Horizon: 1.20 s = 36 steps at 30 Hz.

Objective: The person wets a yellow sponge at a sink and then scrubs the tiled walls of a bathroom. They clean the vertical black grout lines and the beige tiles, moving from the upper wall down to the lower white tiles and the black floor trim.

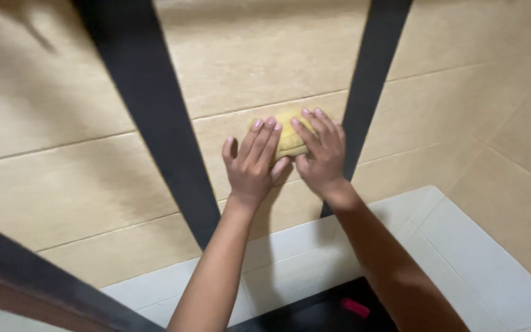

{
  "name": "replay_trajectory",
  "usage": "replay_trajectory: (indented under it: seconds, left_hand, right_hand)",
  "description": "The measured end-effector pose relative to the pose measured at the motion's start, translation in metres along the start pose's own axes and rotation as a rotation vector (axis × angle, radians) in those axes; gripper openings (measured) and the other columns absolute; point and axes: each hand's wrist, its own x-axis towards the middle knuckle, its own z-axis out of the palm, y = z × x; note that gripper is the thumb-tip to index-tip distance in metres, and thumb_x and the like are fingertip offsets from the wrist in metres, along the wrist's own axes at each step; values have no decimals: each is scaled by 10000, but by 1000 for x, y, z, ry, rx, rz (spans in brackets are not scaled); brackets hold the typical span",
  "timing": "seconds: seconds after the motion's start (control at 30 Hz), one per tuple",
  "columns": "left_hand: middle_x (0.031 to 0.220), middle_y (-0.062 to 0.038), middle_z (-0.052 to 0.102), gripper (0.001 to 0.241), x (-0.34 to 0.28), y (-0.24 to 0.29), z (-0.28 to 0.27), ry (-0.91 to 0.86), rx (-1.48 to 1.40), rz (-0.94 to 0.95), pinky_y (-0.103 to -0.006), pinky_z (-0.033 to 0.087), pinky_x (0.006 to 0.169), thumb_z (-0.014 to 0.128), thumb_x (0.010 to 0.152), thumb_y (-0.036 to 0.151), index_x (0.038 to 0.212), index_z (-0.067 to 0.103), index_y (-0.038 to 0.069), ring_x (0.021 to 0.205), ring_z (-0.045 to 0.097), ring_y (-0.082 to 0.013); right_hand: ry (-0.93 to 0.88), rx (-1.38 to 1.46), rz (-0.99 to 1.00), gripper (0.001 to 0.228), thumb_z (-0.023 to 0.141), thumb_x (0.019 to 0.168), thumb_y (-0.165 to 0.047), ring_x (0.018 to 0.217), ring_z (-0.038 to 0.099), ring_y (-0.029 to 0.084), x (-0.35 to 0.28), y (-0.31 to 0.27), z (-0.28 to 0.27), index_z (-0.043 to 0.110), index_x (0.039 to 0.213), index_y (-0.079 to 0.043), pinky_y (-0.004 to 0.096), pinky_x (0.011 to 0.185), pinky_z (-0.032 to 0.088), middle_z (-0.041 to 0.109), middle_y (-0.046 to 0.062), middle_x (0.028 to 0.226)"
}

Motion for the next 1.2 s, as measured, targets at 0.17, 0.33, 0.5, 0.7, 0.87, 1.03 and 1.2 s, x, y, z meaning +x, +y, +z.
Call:
replay_trajectory:
  seconds: [0.17, 0.33, 0.5, 0.7, 0.87, 1.03, 1.2]
  left_hand:
    - [1481, 20, 618, 539, -17, 4, 6, -14, 19, -3, -489, 173, 1201, 696, 975, 460, 1427, 648, 170, 1423, 526, -142]
    - [1491, 32, 612, 569, -31, 17, 9, -45, 117, -15, -490, 165, 1201, 712, 953, 479, 1435, 649, 184, 1425, 516, -134]
    - [1505, 53, 611, 578, -58, 48, 14, -110, 223, -113, -469, 183, 1215, 769, 895, 368, 1435, 644, 204, 1436, 515, -121]
    - [1510, 64, 597, 479, -105, 82, 32, -150, 281, -190, -470, 223, 1214, 739, 953, 259, 1421, 643, 221, 1428, 517, -103]
    - [1501, 51, 597, 458, -135, 100, 40, -245, 266, -213, -495, 270, 1186, 707, 934, 242, 1388, 652, 205, 1425, 513, -121]
    - [1483, 24, 591, 462, -146, 119, 37, -367, 267, -186, -525, 337, 1129, 683, 897, 221, 1356, 645, 178, 1401, 504, -136]
    - [1543, -62, 527, 526, -117, 141, 34, -372, 186, -74, -456, 395, 1100, 621, 980, 204, 1493, 550, 115, 1443, 465, -257]
  right_hand:
    - [-4, 7, -16, 634, 631, 781, 10, 1438, 502, 314, -23, 9, 9, 653, 1388, -175, 496, 1177, 363, 586, 67, 1480]
    - [-27, 98, -70, 638, 639, 794, -10, 1433, 476, 313, -42, 24, 12, 633, 1409, -179, 509, 1183, 349, 562, 79, 1484]
    - [-122, 104, -153, 672, 642, 807, -1, 1430, 489, 290, -67, 43, 5, 616, 1446, -210, 490, 1149, 370, 567, 66, 1492]
    - [-228, 157, -191, 659, 655, 811, -2, 1393, 517, 287, -114, 61, 1, 622, 1430, -226, 484, 1107, 402, 578, 66, 1466]
    - [-274, 212, -182, 626, 669, 832, -20, 1391, 519, 296, -150, 67, -1, 618, 1426, -211, 485, 1116, 410, 588, 75, 1451]
    - [-413, 245, -126, 651, 670, 807, -30, 1395, 502, 284, -173, 75, -18, 595, 1427, -216, 471, 1109, 418, 594, 70, 1435]
    - [-534, 179, -87, 667, 697, 830, -68, 1442, 441, 309, -150, 89, -64, 524, 1468, -154, 480, 1136, 398, 525, 116, 1485]
